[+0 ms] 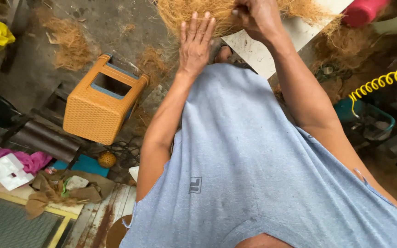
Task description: Applying natural fibers to a surface to create or repair a hat.
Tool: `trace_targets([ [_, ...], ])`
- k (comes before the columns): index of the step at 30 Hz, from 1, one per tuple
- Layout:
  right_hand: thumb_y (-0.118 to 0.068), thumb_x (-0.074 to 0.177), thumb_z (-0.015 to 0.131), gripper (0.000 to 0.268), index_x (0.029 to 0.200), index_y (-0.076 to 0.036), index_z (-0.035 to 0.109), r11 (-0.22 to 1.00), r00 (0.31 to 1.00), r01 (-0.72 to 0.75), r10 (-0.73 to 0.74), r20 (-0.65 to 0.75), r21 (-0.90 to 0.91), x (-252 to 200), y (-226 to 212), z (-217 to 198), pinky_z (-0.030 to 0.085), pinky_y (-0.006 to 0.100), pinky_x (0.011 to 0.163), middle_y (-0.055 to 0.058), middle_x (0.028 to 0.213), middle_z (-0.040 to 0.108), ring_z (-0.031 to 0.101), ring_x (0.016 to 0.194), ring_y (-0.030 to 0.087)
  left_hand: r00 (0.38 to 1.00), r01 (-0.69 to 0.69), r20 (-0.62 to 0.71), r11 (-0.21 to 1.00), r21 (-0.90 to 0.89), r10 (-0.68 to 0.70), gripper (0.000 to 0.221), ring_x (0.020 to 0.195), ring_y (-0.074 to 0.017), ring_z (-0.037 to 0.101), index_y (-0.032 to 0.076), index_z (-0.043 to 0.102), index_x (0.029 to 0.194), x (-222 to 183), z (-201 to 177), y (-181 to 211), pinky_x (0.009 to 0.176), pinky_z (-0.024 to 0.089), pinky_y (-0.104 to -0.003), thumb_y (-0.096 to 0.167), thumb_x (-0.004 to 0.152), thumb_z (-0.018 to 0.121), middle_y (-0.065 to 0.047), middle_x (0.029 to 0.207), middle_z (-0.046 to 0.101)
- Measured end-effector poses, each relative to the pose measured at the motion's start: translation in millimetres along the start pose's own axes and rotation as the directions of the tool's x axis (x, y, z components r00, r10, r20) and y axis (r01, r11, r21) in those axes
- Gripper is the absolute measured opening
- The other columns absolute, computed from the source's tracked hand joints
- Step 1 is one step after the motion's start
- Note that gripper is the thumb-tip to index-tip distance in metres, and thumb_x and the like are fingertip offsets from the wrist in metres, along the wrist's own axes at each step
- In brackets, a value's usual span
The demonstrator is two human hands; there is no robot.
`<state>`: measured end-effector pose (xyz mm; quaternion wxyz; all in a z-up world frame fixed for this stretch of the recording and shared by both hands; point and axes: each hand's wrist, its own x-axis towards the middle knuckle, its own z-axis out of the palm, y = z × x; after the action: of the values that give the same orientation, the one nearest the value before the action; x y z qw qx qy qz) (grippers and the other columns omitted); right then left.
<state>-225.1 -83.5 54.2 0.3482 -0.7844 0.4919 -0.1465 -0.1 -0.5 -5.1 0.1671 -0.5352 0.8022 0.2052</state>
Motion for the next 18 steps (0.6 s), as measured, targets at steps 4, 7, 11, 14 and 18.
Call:
trace_targets([
  [4,0.008,0.104,0.068,0.022,0.089,-0.007,0.061,0.999,0.999,-0.051,0.051,-0.010,0.006,-3,3,1,0.052,0.035,0.065,0.006,0.085,0.067,0.064,0.074,0.020,0.999,0.003,-0.051,1.000,-0.003,-0.003,0.045,0.155,-0.0269,0.008,0.026,0.018,0.163,4,23,-5,0.124,0.002,-0.057,0.031,0.140,0.057,0.004,0.169,0.016],
  [7,0.006,0.096,0.077,0.016,0.087,-0.007,0.073,0.995,0.996,0.045,-0.052,-0.077,-0.088,1,22,20,0.054,0.036,0.058,0.008,0.084,0.075,0.069,0.071,0.022,0.813,-0.113,-0.577,0.993,-0.032,0.074,0.066,0.162,-0.0270,0.001,0.020,0.017,0.166,7,53,-6,0.131,-0.006,-0.059,0.026,0.118,0.061,-0.002,0.172,0.008],
  [11,0.004,0.090,0.066,0.018,0.083,-0.012,0.068,0.993,0.996,0.052,-0.060,-0.072,-0.107,0,36,41,0.050,0.035,0.048,0.002,0.072,0.067,0.062,0.061,0.017,0.923,-0.089,-0.376,0.996,0.004,0.084,0.054,0.161,-0.0289,0.008,0.021,0.016,0.164,6,4,7,0.126,-0.003,-0.064,0.015,0.127,0.055,-0.001,0.173,0.013],
  [14,-0.001,0.095,0.065,0.016,0.083,-0.011,0.064,0.994,0.992,-0.065,0.056,-0.117,-0.083,3,18,37,0.048,0.036,0.049,0.003,0.072,0.065,0.059,0.060,0.018,0.954,-0.045,-0.295,0.999,0.015,0.048,0.060,0.160,-0.0305,0.007,0.022,0.015,0.164,17,44,-1,0.124,-0.003,-0.067,0.019,0.126,0.061,0.001,0.172,0.012],
  [18,-0.007,0.099,0.077,0.027,0.088,-0.011,0.053,0.969,0.954,-0.215,0.180,-0.240,-0.126,0,8,34,0.040,0.039,0.052,0.004,0.073,0.059,0.051,0.062,0.020,0.775,-0.097,-0.627,0.995,0.008,0.080,0.053,0.158,-0.0287,0.009,0.021,0.041,0.159,16,69,-8,0.125,-0.006,-0.065,0.025,0.112,0.065,0.002,0.168,0.024],
])
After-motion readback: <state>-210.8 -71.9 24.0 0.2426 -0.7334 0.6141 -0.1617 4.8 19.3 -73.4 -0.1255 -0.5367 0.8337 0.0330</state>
